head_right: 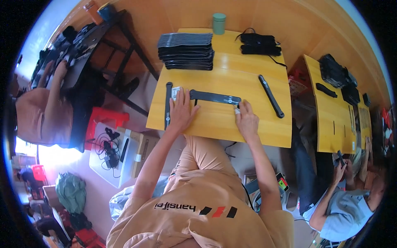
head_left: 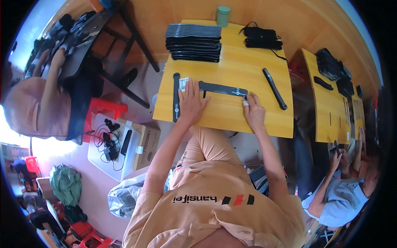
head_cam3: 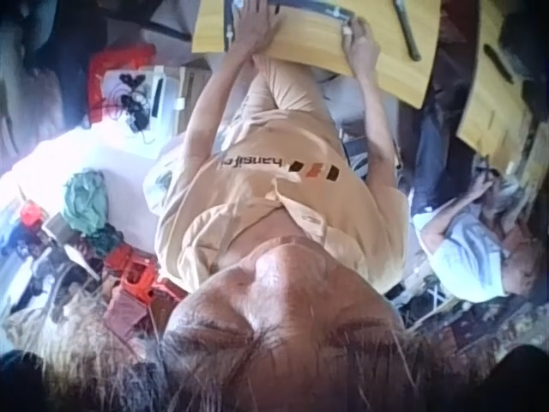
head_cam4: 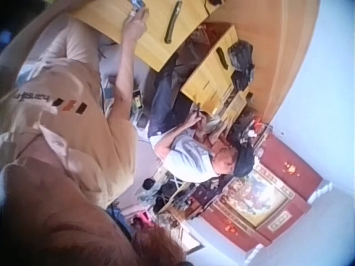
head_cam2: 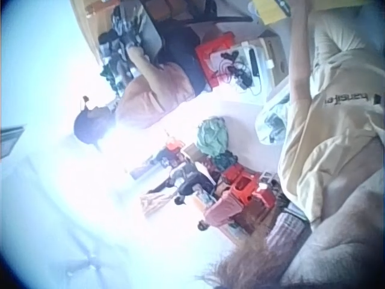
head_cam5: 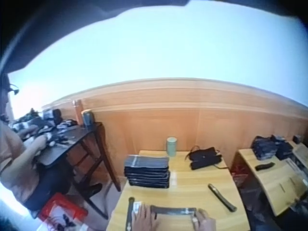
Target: The person is manually assembling black textile straps with plastic buckles and fasteners using a small tool.
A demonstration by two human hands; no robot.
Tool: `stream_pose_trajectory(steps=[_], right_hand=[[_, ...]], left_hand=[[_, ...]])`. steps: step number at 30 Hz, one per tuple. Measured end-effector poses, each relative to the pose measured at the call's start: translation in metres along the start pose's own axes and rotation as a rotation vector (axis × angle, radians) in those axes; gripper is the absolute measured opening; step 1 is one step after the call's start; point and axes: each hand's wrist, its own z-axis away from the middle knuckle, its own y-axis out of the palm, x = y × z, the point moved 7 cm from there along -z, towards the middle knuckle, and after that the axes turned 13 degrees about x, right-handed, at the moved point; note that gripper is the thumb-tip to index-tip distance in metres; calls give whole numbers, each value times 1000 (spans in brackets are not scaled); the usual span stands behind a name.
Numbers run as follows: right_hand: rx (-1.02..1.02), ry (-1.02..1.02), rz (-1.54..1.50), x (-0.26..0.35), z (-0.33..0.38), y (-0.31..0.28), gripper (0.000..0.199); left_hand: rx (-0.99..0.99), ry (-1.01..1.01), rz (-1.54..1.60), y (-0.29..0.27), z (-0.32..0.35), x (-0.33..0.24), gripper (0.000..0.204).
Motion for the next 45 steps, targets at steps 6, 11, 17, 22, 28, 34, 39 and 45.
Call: stream_pose_trajectory(steps=[6, 11, 17, 22, 28, 34, 39, 45], right_hand=[[-34, 155, -132, -6, 14, -16, 27], [-56, 118, -210, 4, 24, -29, 25], [50, -3, -488, 47, 33, -24, 22], [275, -134, -919, 140, 24, -36, 22], [274, -331, -956, 154, 22, -26, 25], [343, -283, -1074, 148, 27, -53, 28], [503, -149, -1059, 136, 41, -57, 38], [439, -104, -903, 148, 48, -65, 52]], left_hand=[[-160, -240, 197, -48, 37, 56, 49], [-1, -480, 193, -31, 57, 87, 42], [50, -443, 1208, -4, 65, 99, 20], [3, -269, 1797, -22, 72, 19, 19], [119, -213, 1985, -35, 82, -15, 25], [123, -109, 2003, -45, 90, -22, 28], [76, -82, 1904, -63, 90, -23, 28], [17, -87, 1798, -72, 93, -27, 29]])
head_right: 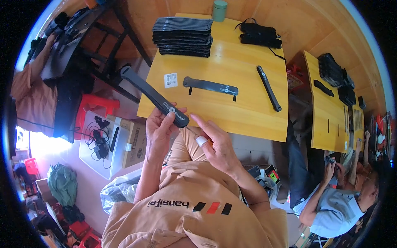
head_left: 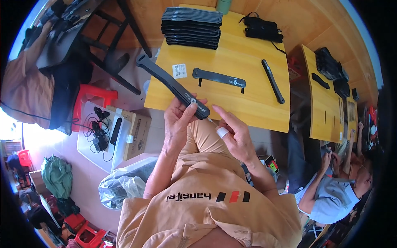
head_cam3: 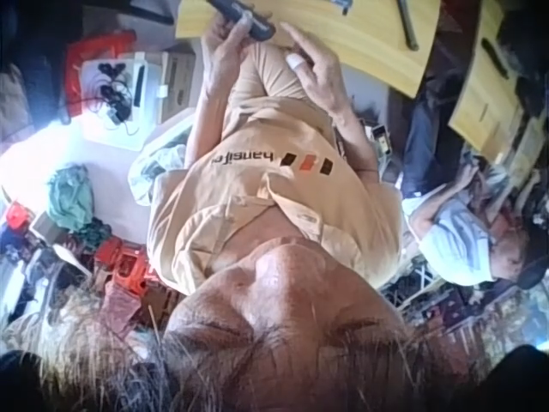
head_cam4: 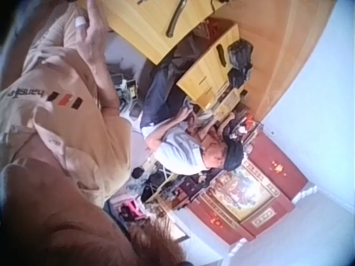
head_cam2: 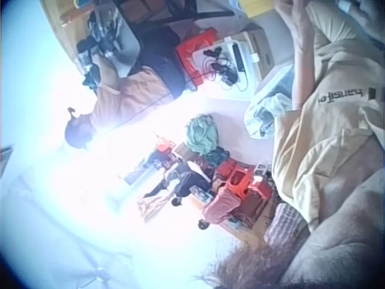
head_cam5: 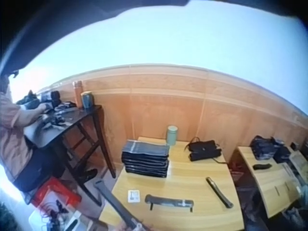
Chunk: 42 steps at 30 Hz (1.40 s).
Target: The person is manually assembling black textile straps with plastic buckles and fasteners using a small tool.
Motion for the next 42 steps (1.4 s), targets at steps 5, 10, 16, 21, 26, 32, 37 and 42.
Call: stream_pose_trajectory(steps=[5, 10, 16, 21, 26, 32, 37, 42], right_hand=[[67, 110, -324, -13, 0, 5, 52], [91, 163, -504, -19, -1, 9, 49], [94, 168, -520, -22, -2, 10, 50], [93, 161, -663, -29, -3, 13, 51], [21, 164, -883, -27, -1, 17, 51], [-38, 73, -454, -20, 2, 10, 50], [25, 141, -710, -30, 0, 11, 54], [-49, 108, -335, -29, -1, 4, 54]], left_hand=[[4, 50, -37, 4, 1, -4, 30], [19, 79, -70, 8, 1, -9, 30], [7, 135, -94, 10, 2, -13, 30], [10, 187, -126, 10, 2, -11, 29], [-5, 222, -231, 13, 5, -13, 28], [-45, 179, -88, 12, 5, -8, 29], [-55, 180, -143, 9, 3, -4, 27], [-56, 92, -93, 9, -3, 1, 27]])
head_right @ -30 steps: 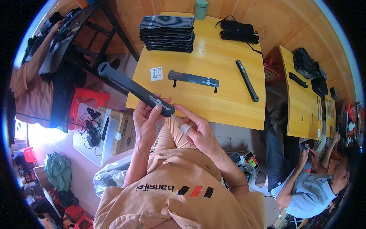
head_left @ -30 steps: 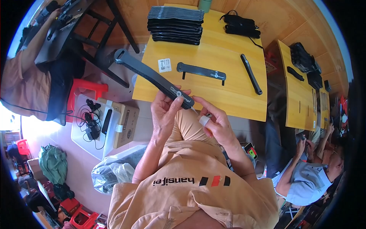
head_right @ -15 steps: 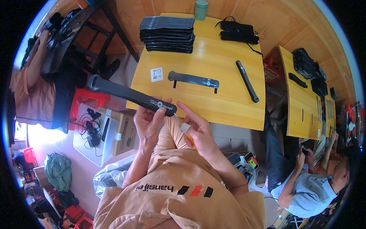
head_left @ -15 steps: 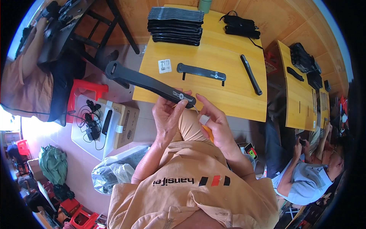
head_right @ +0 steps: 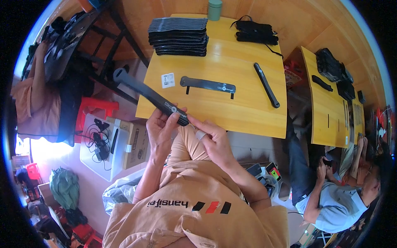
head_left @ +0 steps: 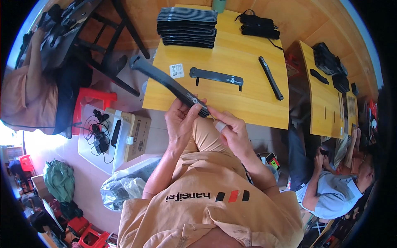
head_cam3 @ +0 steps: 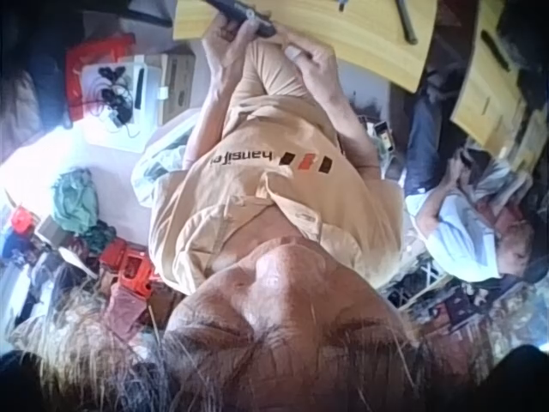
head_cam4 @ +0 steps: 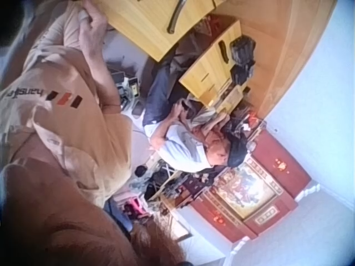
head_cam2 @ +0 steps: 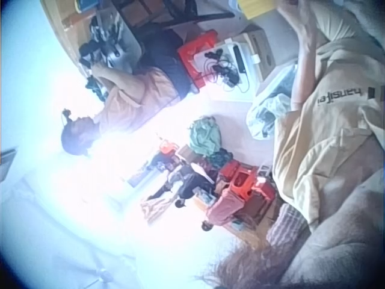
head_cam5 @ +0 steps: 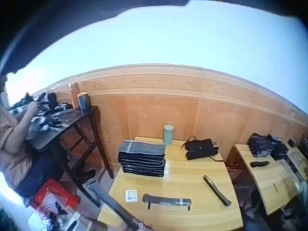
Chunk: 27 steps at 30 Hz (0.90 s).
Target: The person is manually assembling black textile straps with plastic buckles and fasteners using a small tool.
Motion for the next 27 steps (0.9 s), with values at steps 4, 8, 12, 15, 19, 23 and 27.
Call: stream_pose_trajectory(steps=[4, 8, 12, 15, 19, 23, 27], right_hand=[[-33, -141, 301, 16, -1, 0, 50], [-35, -188, 294, 12, 0, 2, 46], [36, -59, -17, 3, 0, 7, 40], [263, 234, -607, -13, 7, 13, 36], [273, 262, -666, -17, 4, 15, 36], [101, -36, 126, 5, -2, 3, 40], [56, -87, 271, 5, 0, 4, 44]], left_hand=[[79, -104, -217, -1, 2, 9, 22], [119, -183, -255, -3, 3, 10, 21], [207, -284, -196, -4, 3, 13, 21], [252, -308, -125, -4, 5, 12, 22], [215, -334, -118, -6, 5, 18, 23], [219, -287, -212, -2, 3, 14, 22], [286, -336, -351, 0, 2, 10, 20]])
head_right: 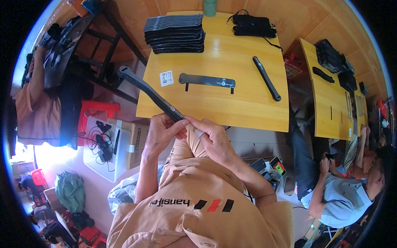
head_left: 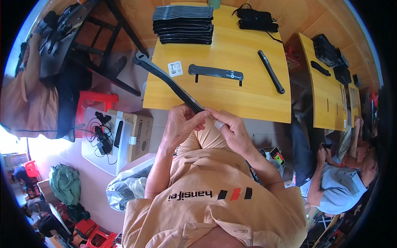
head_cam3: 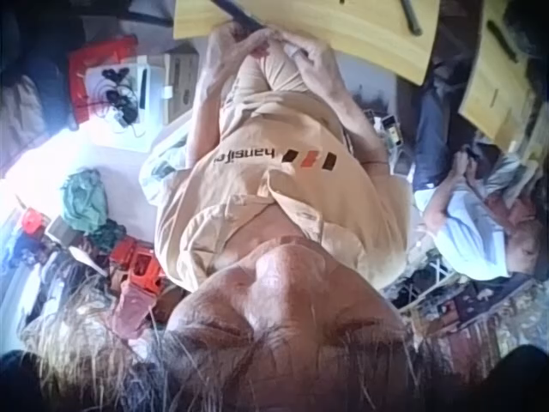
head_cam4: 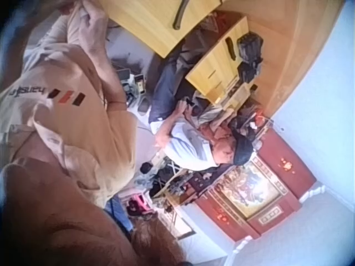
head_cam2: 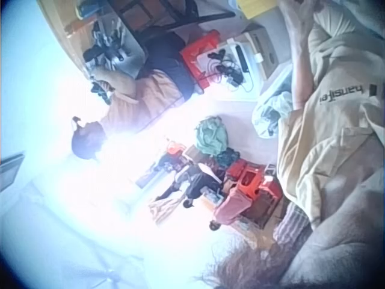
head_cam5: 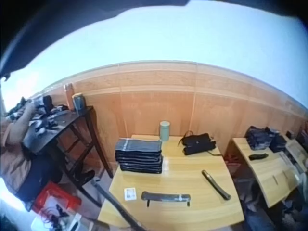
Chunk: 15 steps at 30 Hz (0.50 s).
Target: The person is manually assembling black textile straps with plastic buckles and fasteners using a small tool.
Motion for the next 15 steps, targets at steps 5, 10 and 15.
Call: stream_pose_trajectory(steps=[5, 10, 15], right_hand=[[64, 106, -337, -7, 0, 1, 41], [168, 258, -773, -15, 2, 3, 39], [273, 343, -1045, -21, 6, 8, 38]], left_hand=[[73, -41, 42, 3, 0, -1, 20], [197, -92, 54, 3, 1, -1, 20], [246, -108, 80, 2, 1, 2, 21]])
